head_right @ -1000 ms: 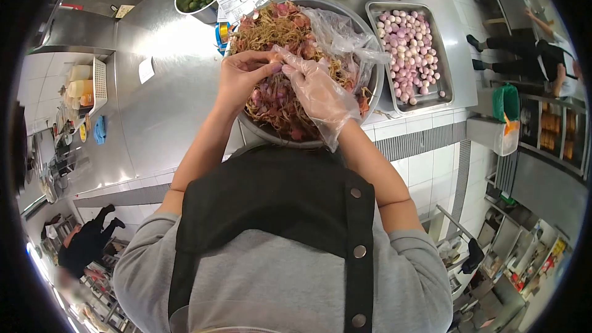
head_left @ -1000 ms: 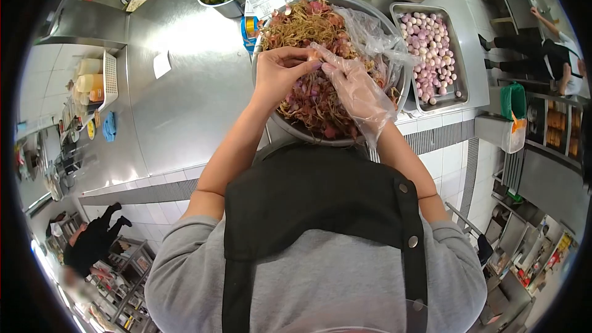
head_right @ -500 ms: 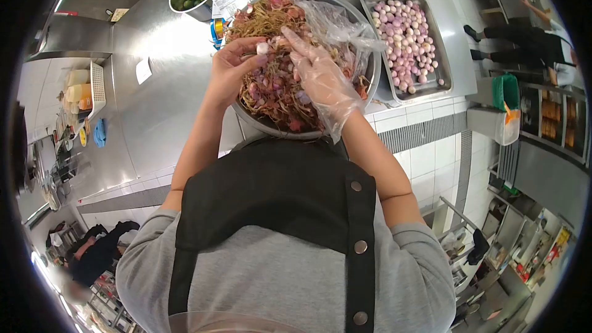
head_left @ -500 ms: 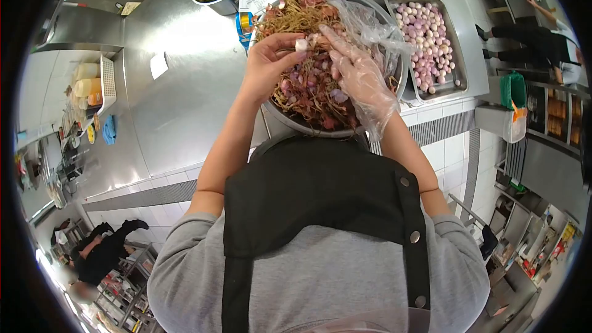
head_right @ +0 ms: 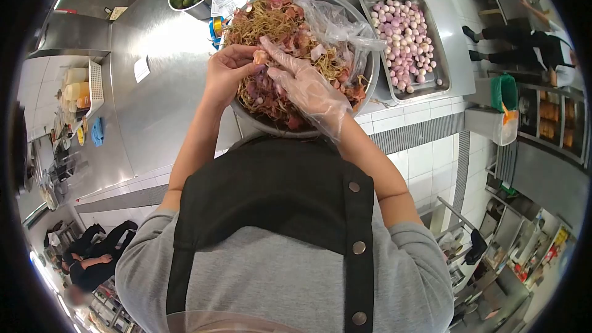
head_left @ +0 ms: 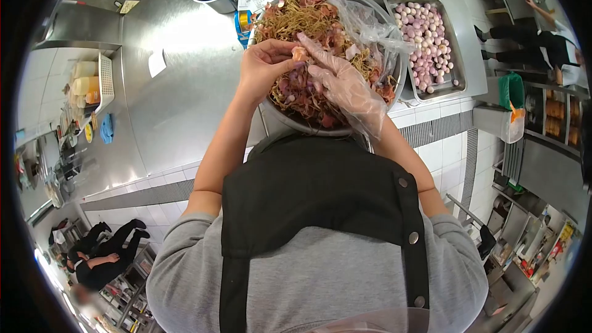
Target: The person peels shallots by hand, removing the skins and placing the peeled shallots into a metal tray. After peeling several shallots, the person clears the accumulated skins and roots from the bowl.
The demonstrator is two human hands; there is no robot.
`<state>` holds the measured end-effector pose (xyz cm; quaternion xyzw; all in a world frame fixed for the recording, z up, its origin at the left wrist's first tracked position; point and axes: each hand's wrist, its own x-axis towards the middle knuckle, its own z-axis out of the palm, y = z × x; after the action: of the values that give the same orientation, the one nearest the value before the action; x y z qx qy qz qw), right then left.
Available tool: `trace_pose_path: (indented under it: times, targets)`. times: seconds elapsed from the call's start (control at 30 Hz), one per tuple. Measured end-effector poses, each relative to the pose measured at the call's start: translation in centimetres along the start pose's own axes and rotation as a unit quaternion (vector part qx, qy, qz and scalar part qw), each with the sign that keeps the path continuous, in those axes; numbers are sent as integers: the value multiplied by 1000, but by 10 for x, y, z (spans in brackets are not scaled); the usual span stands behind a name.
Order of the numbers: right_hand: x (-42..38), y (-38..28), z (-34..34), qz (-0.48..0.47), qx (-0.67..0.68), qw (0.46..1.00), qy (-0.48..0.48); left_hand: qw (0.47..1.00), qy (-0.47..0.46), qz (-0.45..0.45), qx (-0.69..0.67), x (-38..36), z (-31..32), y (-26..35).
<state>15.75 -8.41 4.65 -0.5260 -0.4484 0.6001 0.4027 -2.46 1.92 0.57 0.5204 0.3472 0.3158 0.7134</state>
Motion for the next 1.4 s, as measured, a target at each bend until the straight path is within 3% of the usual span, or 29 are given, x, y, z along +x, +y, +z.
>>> trace_pose_path:
  times: [0.1, 0.33, 0.4, 0.53, 0.6, 0.67, 0.73, 0.77, 0.93, 1.07, 1.13, 1.27, 1.33, 1.4]
  targets:
    - [9, 18, -4, -88, -49, 995, 15, 1000, 2, -3, -26, 1, 3, -5]
    - [20, 28, -3, -124, -86, 984, 90, 990, 60, 16, -125, -4, 19, -20]
    - [11, 6, -3, 61, 82, 993, 53, 988, 64, 31, -134, -6, 19, -21]
    - [8, 4, -16, 95, 229, 968, 50, 985, 49, 35, -162, -5, 15, -19]
    - [7, 2, -15, 28, 310, 938, 156, 983, 22, 53, -174, -3, 11, -21]
    - [-1, -8, -12, 48, 245, 956, 155, 985, 23, 46, -164, -2, 11, -20]
    - [-7, -8, -7, 79, 115, 987, 82, 987, 18, 37, -156, 0, 12, -19]
    - [-8, -14, 1, 48, 90, 992, 80, 990, 17, 19, -140, 2, 9, -18]
    - [4, 10, 7, 12, 114, 992, 60, 992, 20, -18, -127, 7, 7, -15]
    - [9, 18, 7, 35, 102, 993, 56, 984, 65, -21, -163, 2, 15, -16]
    - [19, 34, 9, -83, -17, 991, 108, 982, 79, -13, -172, 1, 21, -17]
    - [23, 35, 14, -125, -42, 979, 153, 983, 103, -3, -155, 0, 23, -19]
    - [31, 38, 7, -131, -32, 977, 166, 990, 122, 5, -77, -5, 27, -23]
    - [25, 19, 3, 102, 65, 987, 108, 981, 141, 21, -133, -6, 35, -28]
